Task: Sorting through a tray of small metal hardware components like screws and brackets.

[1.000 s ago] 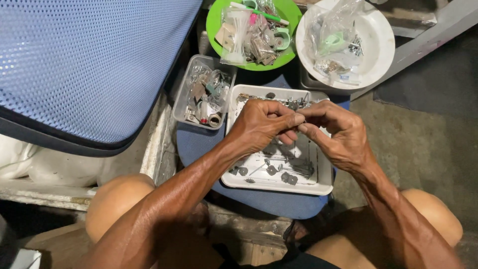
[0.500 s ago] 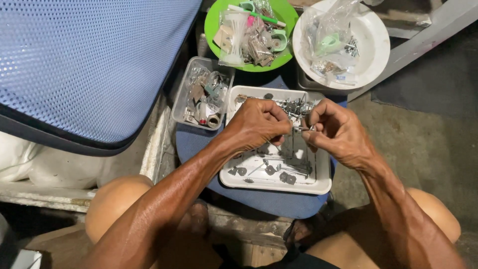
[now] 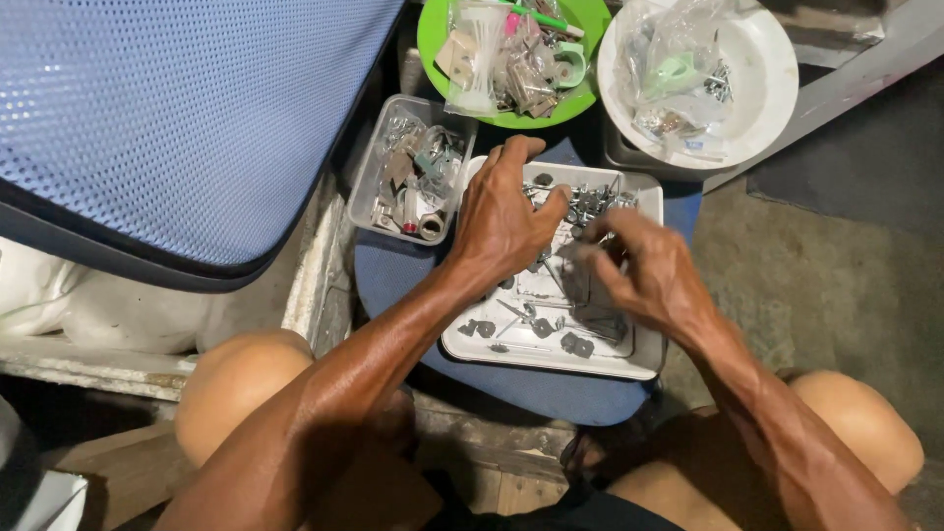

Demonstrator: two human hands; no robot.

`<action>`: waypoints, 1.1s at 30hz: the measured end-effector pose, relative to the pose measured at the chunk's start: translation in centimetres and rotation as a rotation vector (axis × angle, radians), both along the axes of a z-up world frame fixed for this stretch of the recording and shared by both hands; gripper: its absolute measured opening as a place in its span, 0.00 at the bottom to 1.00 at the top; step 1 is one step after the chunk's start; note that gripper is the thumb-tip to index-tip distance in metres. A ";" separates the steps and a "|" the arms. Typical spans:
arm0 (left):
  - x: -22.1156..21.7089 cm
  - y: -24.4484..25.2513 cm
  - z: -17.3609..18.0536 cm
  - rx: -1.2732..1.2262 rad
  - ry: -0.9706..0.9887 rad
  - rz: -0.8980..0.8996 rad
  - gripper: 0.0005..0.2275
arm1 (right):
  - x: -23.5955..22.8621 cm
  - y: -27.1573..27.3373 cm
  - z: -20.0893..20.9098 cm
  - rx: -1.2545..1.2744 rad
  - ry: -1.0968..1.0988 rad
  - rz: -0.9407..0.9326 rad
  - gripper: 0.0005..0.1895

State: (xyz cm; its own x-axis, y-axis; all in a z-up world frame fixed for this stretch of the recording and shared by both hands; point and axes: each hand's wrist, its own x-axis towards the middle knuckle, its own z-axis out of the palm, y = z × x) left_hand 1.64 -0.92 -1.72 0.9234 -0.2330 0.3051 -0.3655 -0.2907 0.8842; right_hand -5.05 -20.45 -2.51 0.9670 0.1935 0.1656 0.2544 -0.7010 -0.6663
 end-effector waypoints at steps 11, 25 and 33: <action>-0.4 0.3 -1.1 0.257 -0.079 -0.211 0.18 | 3.4 -2.4 -5.6 -0.494 -0.223 -0.125 0.09; -0.2 0.2 -1.9 0.310 -0.111 -0.590 0.08 | -0.1 -1.6 1.6 0.491 0.392 0.028 0.05; 2.1 -0.4 -6.5 0.439 -0.034 -0.378 0.06 | 1.2 -3.2 0.6 0.385 0.285 -0.198 0.09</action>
